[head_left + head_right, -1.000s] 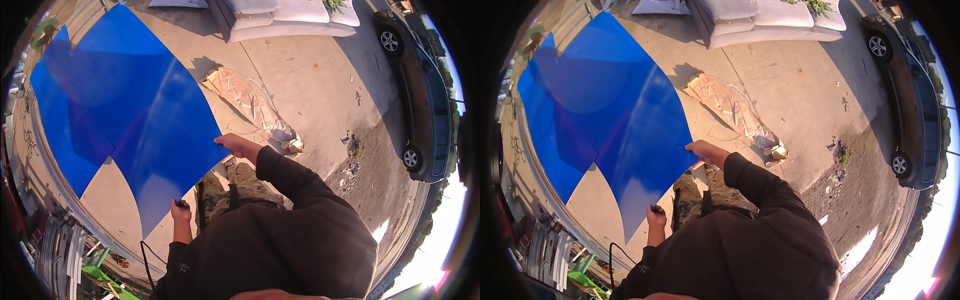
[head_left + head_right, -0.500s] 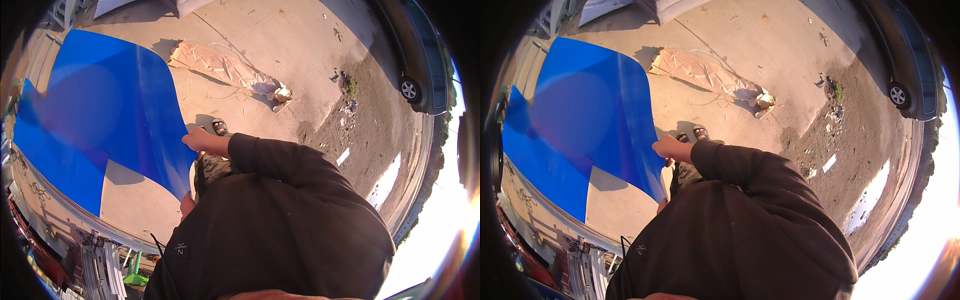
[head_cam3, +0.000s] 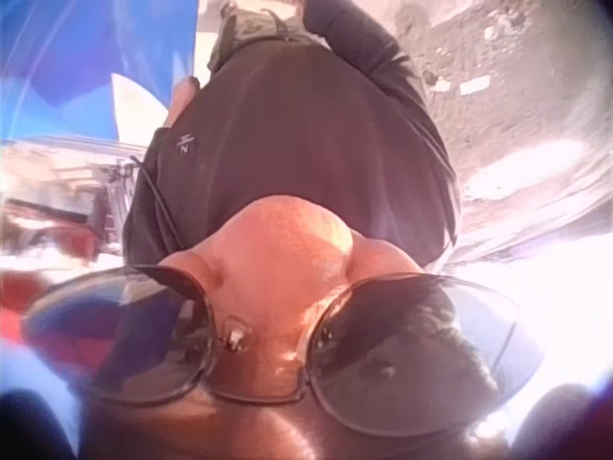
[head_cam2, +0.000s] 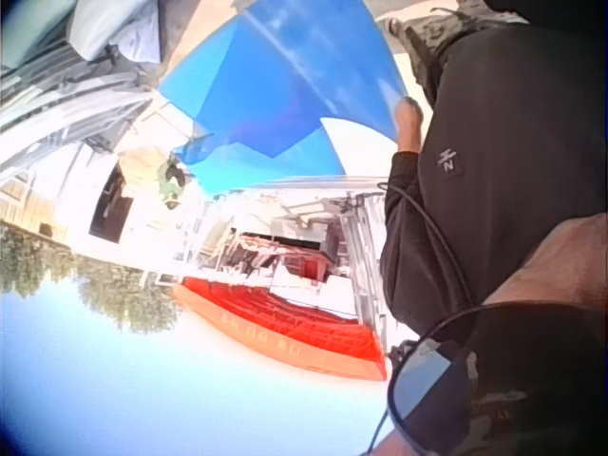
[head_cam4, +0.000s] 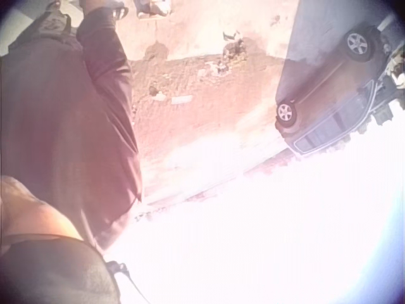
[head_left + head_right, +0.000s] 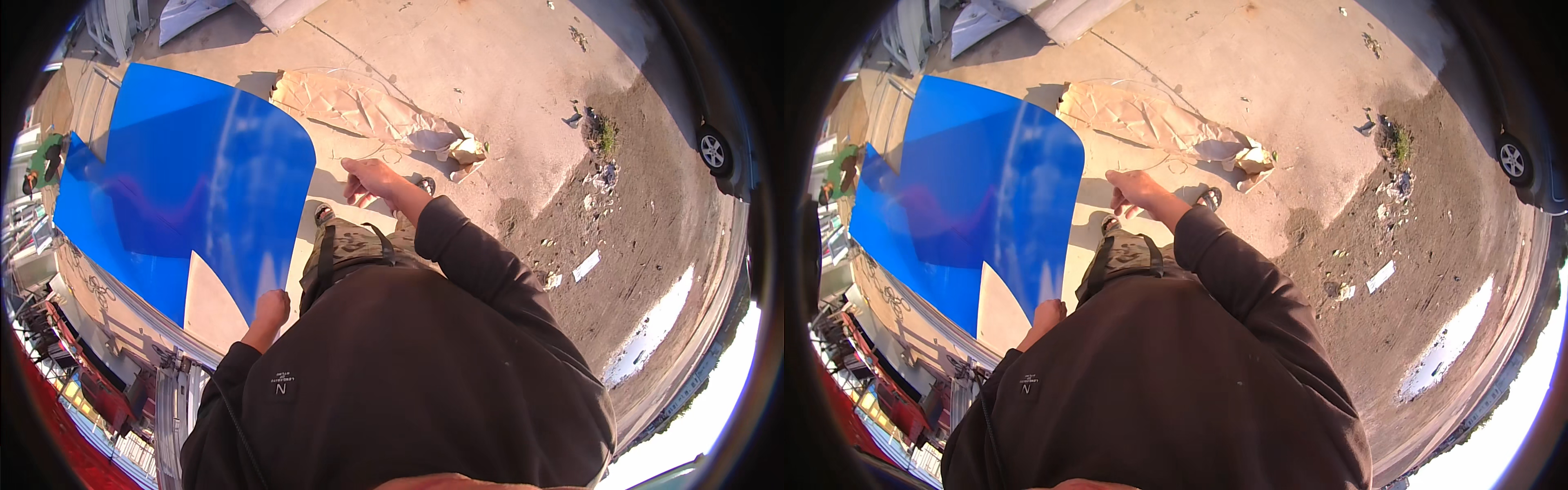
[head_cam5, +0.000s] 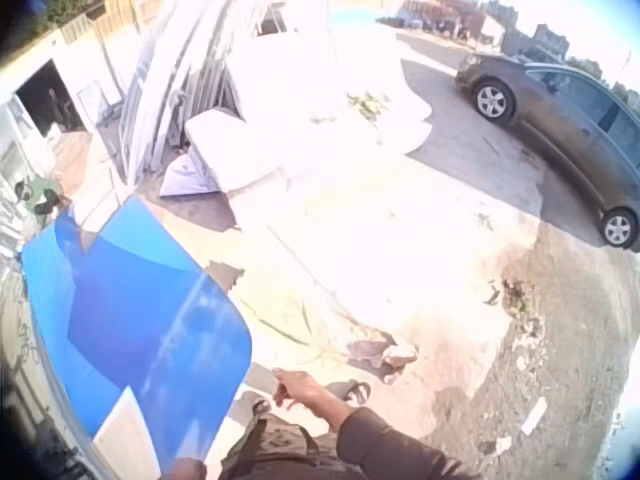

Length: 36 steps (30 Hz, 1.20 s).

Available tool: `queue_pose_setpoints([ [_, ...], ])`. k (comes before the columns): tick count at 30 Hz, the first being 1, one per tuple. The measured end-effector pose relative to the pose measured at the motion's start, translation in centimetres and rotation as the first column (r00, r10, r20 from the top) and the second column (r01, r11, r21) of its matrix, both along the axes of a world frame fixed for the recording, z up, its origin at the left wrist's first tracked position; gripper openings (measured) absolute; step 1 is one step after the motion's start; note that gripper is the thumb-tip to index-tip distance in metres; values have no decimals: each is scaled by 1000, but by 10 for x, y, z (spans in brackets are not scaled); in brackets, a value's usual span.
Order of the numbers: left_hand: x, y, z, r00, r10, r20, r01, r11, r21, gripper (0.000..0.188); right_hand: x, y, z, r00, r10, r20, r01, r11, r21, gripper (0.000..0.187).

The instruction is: The person unrolls a blue sheet, removes protective film, and places it onto a metal frame on the ground. They then measure the frame with a tape measure.

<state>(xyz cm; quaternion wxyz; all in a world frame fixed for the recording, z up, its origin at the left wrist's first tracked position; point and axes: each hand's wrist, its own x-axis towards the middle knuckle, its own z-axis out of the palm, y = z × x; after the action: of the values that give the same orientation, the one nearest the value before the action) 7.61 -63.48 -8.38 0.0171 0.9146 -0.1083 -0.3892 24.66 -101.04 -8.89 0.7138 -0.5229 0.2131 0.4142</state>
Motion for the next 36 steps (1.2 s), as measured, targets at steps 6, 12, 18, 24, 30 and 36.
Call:
queue_pose_setpoints([
  [6, 49, -101, 64, 961, -115, -251, 178, 953, 246, 30, -116, -226, -60, 880, -455, -135, 415, 875, -248, 43],
  [12, 111, -197, 63, 920, -169, -353, 229, 964, 135, 37, -204, -388, -85, 508, -842, -184, 656, 516, -551, 20],
  [18, 205, -289, -2, 914, -161, -373, 212, 972, 102, 37, -190, -481, -100, 445, -893, -65, 644, 369, -671, 19],
  [24, 300, -420, -27, 908, -202, -368, 231, 972, 37, 35, -147, -533, -92, 465, -874, -144, 608, 433, -665, 24],
  [30, 387, -600, -48, 916, -223, -334, 237, 972, 0, 34, -131, -651, -121, 415, -906, -84, 554, 324, -766, 19],
  [36, 441, -778, -58, 942, -144, -304, 153, 988, 5, 34, -89, -870, -119, 420, -881, -218, 596, 449, -666, 22],
])
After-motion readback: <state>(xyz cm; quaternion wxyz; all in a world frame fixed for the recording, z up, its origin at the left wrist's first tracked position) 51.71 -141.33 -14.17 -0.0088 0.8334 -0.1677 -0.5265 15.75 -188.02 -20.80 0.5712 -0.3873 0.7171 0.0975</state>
